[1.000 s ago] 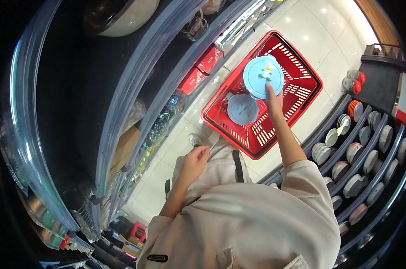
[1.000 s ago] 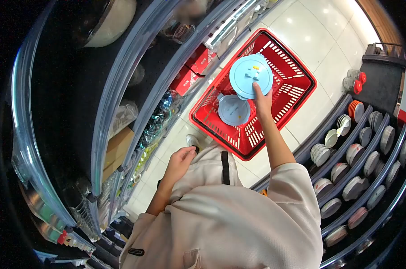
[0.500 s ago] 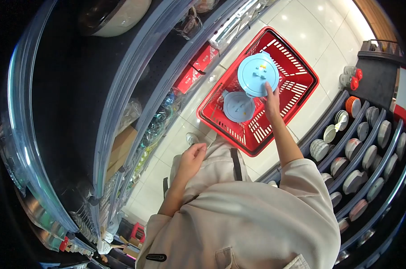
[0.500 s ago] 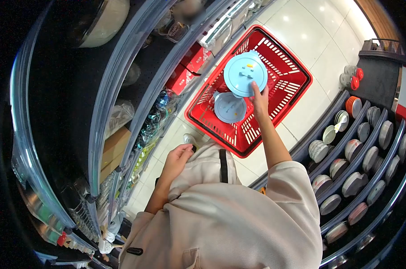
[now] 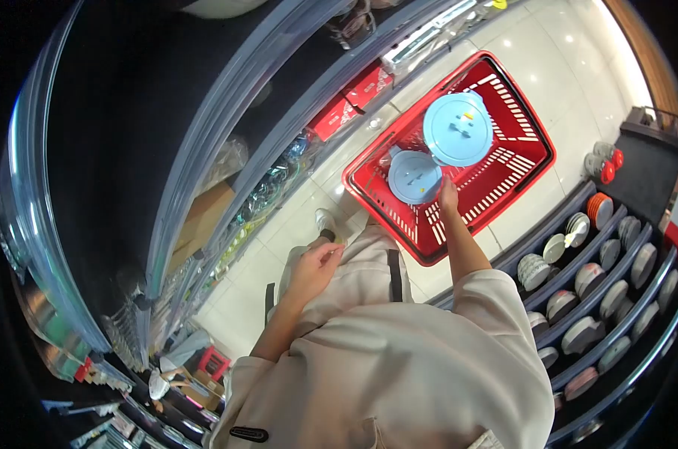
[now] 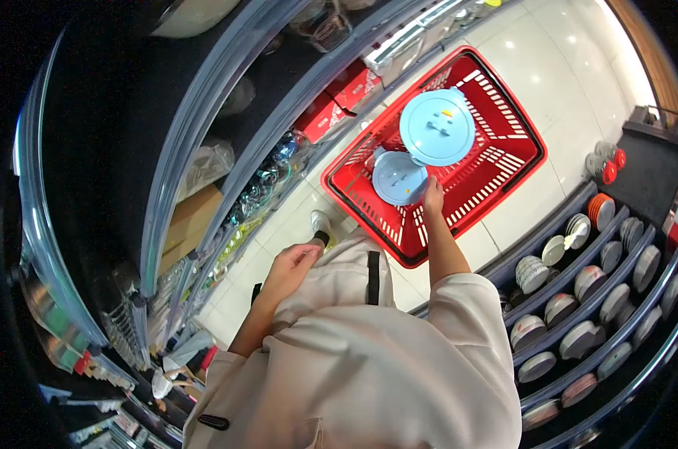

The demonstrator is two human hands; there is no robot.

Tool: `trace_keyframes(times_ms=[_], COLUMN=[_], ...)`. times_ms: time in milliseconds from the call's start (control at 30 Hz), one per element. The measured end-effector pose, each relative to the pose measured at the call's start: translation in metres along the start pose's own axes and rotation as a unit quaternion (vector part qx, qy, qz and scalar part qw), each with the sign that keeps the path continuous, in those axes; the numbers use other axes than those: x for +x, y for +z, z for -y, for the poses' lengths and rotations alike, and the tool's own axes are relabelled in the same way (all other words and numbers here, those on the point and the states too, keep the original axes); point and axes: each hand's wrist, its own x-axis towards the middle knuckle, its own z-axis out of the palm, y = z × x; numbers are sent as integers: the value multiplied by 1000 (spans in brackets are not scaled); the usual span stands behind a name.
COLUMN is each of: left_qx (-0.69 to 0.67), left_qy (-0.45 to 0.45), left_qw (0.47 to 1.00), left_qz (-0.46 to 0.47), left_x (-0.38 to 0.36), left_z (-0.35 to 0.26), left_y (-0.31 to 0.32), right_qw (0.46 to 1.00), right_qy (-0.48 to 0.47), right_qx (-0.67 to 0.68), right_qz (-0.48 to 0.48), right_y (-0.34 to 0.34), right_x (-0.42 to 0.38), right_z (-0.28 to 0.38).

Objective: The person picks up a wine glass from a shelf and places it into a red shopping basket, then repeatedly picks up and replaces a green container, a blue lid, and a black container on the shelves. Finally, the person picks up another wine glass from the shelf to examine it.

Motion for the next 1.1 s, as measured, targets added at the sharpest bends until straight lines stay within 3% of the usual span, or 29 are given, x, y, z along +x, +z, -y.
trace_keyframes(times_ms=[33, 67, 167, 333, 433, 500, 533, 633, 833, 933, 1100], left_qx=[-3, 7, 31, 50, 27, 18, 16, 19, 11, 18, 37], left_qy=[-6, -11, -18, -25, -70, -48, -45, -16, 18, 31, 26], left_qw=[1000, 1000, 999, 998, 997, 999, 999, 1000, 1000, 999, 999], left_qz=[-8, -10, -14, -13, 0, 6, 7, 11, -5, -14, -9], left_x=[-4, -7, -14, -18, -19, -17, -16, -12, -5, -6, -4], left_z=[0, -1, -5, -11, -12, -10, -11, -14, -17, -23, -27], left_y=[0, 0, 1, 2, 3, 2, 2, 3, 6, 4, 0], right_qw=[999, 999, 991, 994, 989, 991, 991, 985, 975, 959, 951], right_qy=[7, -17, -47, -59, -56, -72, -1, -41, -15, 50, 104], right_qx=[17, -29, -107, -91, -122, -79, -48, -22, -58, 108, 150], right_qz=[43, 14, 65, 30, 60, 80, 128, 164, 215, 256, 250], right_y=[2, 8, 8, 9, 2, -1, -8, -10, -12, -12, -23], right_x=[4, 7, 7, 2, 15, 19, 0, -11, -24, -34, -36], right_z=[-6, -14, -21, -24, -38, -45, -20, -10, 7, 6, 5])
